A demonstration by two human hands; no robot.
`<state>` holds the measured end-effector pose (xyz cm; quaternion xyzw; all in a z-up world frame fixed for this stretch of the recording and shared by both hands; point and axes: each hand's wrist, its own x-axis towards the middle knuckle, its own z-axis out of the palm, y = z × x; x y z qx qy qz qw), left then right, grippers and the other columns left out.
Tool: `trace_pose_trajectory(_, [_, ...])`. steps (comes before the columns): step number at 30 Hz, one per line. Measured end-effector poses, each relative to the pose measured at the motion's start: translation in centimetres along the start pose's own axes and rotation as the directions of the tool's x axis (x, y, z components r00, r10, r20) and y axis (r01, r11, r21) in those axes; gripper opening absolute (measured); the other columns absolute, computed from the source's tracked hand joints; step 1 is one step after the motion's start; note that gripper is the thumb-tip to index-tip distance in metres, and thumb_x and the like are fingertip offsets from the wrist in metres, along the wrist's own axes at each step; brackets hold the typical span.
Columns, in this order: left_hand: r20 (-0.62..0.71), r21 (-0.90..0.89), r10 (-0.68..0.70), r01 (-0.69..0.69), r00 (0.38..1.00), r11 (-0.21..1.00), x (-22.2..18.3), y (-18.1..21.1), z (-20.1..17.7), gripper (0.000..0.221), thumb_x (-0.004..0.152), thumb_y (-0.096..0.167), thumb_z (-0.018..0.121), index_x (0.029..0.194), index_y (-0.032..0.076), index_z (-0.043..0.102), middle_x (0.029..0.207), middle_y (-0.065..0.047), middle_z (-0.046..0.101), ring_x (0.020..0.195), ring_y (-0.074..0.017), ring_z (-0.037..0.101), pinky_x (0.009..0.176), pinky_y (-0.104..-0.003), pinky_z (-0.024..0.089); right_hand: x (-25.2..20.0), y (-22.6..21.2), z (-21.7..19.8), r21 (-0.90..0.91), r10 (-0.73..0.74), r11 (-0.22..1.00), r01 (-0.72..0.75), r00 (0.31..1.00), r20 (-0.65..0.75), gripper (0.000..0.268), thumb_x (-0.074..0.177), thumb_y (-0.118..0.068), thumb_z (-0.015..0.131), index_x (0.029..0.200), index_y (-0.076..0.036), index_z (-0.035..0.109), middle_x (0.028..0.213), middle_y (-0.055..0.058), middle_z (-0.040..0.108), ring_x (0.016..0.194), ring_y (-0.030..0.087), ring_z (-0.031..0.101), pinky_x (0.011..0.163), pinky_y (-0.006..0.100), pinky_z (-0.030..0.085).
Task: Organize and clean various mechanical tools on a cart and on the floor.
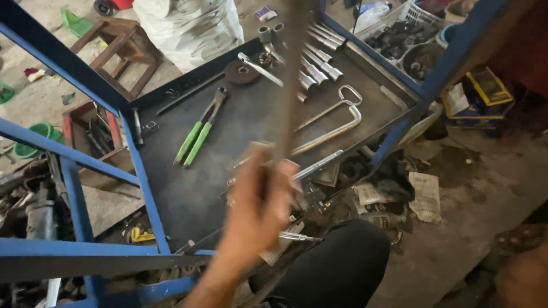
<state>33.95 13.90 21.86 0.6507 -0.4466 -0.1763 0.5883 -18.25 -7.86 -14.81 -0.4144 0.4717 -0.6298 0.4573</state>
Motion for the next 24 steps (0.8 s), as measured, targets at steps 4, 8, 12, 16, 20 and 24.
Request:
trace_pose_trajectory(4, [0.395,-0.412,-0.131,0.303,0.909,0.859,-3.1,-1.0,5.9,0.03,0.104,0.023,0.06,0.128,0.006,0.053,0.079,-0.002,0.063,0.065,-0.0093,0.06,0.057,-0.027,0.051,-3.2,-5.7,7.5,-0.039,-0.039,0.999,0.036,0.996,-0.078,0.044,0.116,-0.045,0.054,0.107,-0.002,0.048,0.093,0.005,0.05,0.085,0.023,0.05,0.079,0.042,0.047])
trace_pose_trajectory(8, [0.742,-0.394,-0.106,0.559,0.662,0.729,-5.7,-3.5,11.3,0.027,0.106,0.024,0.061,0.123,0.004,0.055,0.078,-0.001,0.06,0.064,-0.0098,0.057,0.059,-0.026,0.048,-7.0,-10.8,12.0,-0.114,-0.072,0.993,0.044,0.963,-0.258,0.044,0.116,-0.045,0.054,0.107,-0.002,0.049,0.093,0.005,0.051,0.086,0.023,0.051,0.08,0.042,0.047])
trace_pose_trajectory(12, [0.917,-0.242,-0.08,0.704,0.392,0.668,-9.7,-8.2,18.3,0.028,0.111,0.03,0.055,0.115,0.003,0.059,0.08,0.002,0.057,0.069,-0.0074,0.054,0.061,-0.025,0.046,-9.9,-15.1,14.3,0.185,0.231,0.963,-0.194,0.951,-0.206,0.048,0.111,-0.057,0.05,0.121,-0.012,0.062,0.102,0.004,0.067,0.092,0.02,0.064,0.08,0.038,0.054])
trace_pose_trajectory(16, [0.972,-0.053,-0.133,0.735,0.192,0.676,-13.4,-9.9,23.0,0.031,0.109,0.035,0.052,0.11,0.005,0.059,0.075,0.002,0.057,0.064,-0.0087,0.053,0.057,-0.027,0.044,-10.6,-20.5,16.6,0.476,0.485,0.813,-0.336,0.843,-0.234,0.052,0.098,-0.057,0.041,0.12,-0.016,0.064,0.103,0.007,0.076,0.09,0.02,0.071,0.078,0.03,0.056])
trace_pose_trajectory(20, [0.991,0.036,-0.123,0.792,0.049,0.609,-15.5,-9.7,22.5,0.029,0.111,0.034,0.05,0.111,0.005,0.056,0.074,-0.001,0.054,0.06,-0.0126,0.051,0.056,-0.029,0.044,-10.2,-17.6,9.2,0.588,0.479,0.758,-0.282,0.852,-0.21,0.062,0.103,-0.067,0.048,0.111,-0.007,0.059,0.089,0.007,0.065,0.073,0.017,0.061,0.068,0.029,0.055])
trace_pose_trajectory(24, [0.895,0.337,-0.395,0.896,-0.21,0.289,-13.6,-6.3,21.9,0.03,0.109,0.027,0.049,0.128,0.006,0.059,0.094,-0.001,0.067,0.076,-0.006,0.064,0.068,-0.02,0.052,-10.7,-19.4,6.8,0.688,0.208,0.723,-0.057,0.968,-0.138,0.061,0.101,-0.067,0.059,0.112,-0.007,0.06,0.088,0.004,0.062,0.068,0.014,0.057,0.062,0.026,0.052])
